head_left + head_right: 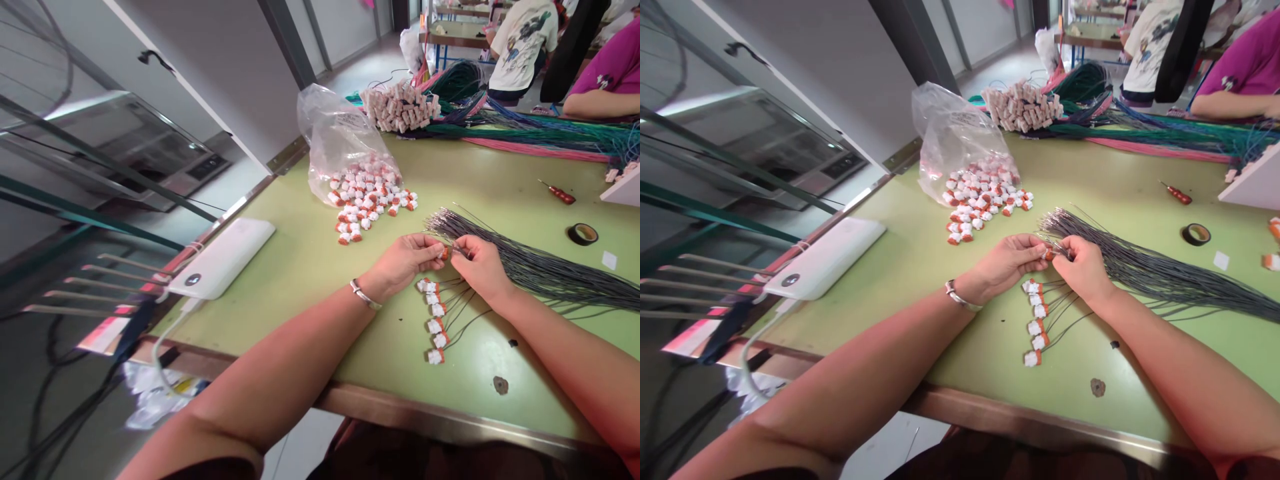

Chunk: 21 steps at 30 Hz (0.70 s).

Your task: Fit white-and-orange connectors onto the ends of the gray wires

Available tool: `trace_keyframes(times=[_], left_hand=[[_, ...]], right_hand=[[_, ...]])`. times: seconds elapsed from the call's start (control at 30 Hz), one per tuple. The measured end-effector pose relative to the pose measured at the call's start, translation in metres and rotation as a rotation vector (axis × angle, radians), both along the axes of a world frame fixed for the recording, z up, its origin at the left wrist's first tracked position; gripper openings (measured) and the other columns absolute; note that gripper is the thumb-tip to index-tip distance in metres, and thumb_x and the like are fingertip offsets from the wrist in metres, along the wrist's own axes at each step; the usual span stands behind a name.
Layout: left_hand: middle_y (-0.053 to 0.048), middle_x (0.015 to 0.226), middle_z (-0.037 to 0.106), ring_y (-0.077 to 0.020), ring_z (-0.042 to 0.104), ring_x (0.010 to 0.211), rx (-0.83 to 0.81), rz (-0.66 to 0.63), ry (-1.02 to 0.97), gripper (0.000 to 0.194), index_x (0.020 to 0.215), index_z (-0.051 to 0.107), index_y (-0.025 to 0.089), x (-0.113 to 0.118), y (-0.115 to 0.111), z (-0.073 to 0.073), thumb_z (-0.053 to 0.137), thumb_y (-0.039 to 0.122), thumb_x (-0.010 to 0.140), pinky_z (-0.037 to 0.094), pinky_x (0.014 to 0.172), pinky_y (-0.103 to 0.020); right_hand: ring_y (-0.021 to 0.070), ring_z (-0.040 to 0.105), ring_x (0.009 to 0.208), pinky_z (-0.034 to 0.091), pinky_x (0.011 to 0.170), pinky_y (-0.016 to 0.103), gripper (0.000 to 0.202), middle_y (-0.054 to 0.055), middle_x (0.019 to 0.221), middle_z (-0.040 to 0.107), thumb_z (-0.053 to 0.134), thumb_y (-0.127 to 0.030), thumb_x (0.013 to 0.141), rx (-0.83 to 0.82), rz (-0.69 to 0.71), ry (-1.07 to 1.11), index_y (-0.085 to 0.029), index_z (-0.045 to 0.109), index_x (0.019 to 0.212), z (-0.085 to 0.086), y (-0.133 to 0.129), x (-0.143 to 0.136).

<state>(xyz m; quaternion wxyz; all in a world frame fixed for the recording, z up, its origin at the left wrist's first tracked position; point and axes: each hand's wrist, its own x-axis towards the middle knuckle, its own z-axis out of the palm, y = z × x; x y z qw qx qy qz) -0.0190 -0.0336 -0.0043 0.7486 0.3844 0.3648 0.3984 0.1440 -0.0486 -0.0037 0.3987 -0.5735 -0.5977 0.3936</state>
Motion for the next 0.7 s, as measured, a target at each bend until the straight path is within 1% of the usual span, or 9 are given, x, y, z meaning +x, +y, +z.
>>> trace_keyframes(times=[0.13,0.27,0.47,0.6,0.7], left_hand=[[0.000,0.069,0.065,-0.0065,0.061,0.060,-0.002,0.007,0.000,0.020,0.074,0.062,0.010,0.0000,0.0004,-0.0005,0.078,0.021,0.071,0.050,0.064,-0.021],[0.001,0.066,0.064,-0.0055,0.060,0.056,0.018,0.020,-0.002,0.020,0.073,0.062,0.010,0.0029,0.0005,-0.0005,0.078,0.021,0.070,0.049,0.061,-0.019],[0.001,0.065,0.064,-0.0063,0.060,0.058,0.031,0.014,0.023,0.024,0.073,0.062,0.010,0.0045,-0.0002,0.0016,0.081,0.023,0.066,0.049,0.061,-0.020],[0.001,0.066,0.064,-0.0057,0.059,0.057,0.051,0.039,0.044,0.019,0.073,0.061,0.011,0.0038,-0.0004,0.0012,0.077,0.021,0.071,0.048,0.061,-0.020],[0.001,0.065,0.064,-0.0055,0.058,0.056,0.086,0.065,0.102,0.016,0.073,0.060,0.011,0.0016,0.0020,0.0015,0.073,0.021,0.075,0.047,0.060,-0.020]], right_hand=[[0.0082,0.032,0.046,0.026,0.044,0.024,0.009,-0.006,0.050,0.043,0.054,-0.028,0.062,0.015,-0.007,-0.050,-0.019,0.053,0.065,-0.0006,0.0002,-0.0016],[0.0088,0.034,0.047,0.028,0.045,0.024,0.010,-0.005,0.051,0.045,0.053,-0.029,0.062,0.050,-0.005,-0.069,-0.019,0.053,0.065,-0.0019,0.0002,-0.0036],[0.0093,0.036,0.044,0.028,0.044,0.024,0.010,-0.006,0.049,0.044,0.053,-0.030,0.064,-0.001,0.019,-0.014,-0.020,0.052,0.066,0.0001,0.0008,-0.0020],[0.0087,0.035,0.043,0.026,0.043,0.024,0.009,-0.006,0.048,0.043,0.054,-0.029,0.064,-0.006,0.023,-0.047,-0.020,0.052,0.065,0.0031,0.0009,-0.0023],[0.0085,0.034,0.043,0.026,0.043,0.024,0.010,-0.007,0.048,0.042,0.056,-0.029,0.066,-0.008,0.025,-0.024,-0.020,0.053,0.065,0.0051,0.0004,-0.0023]])
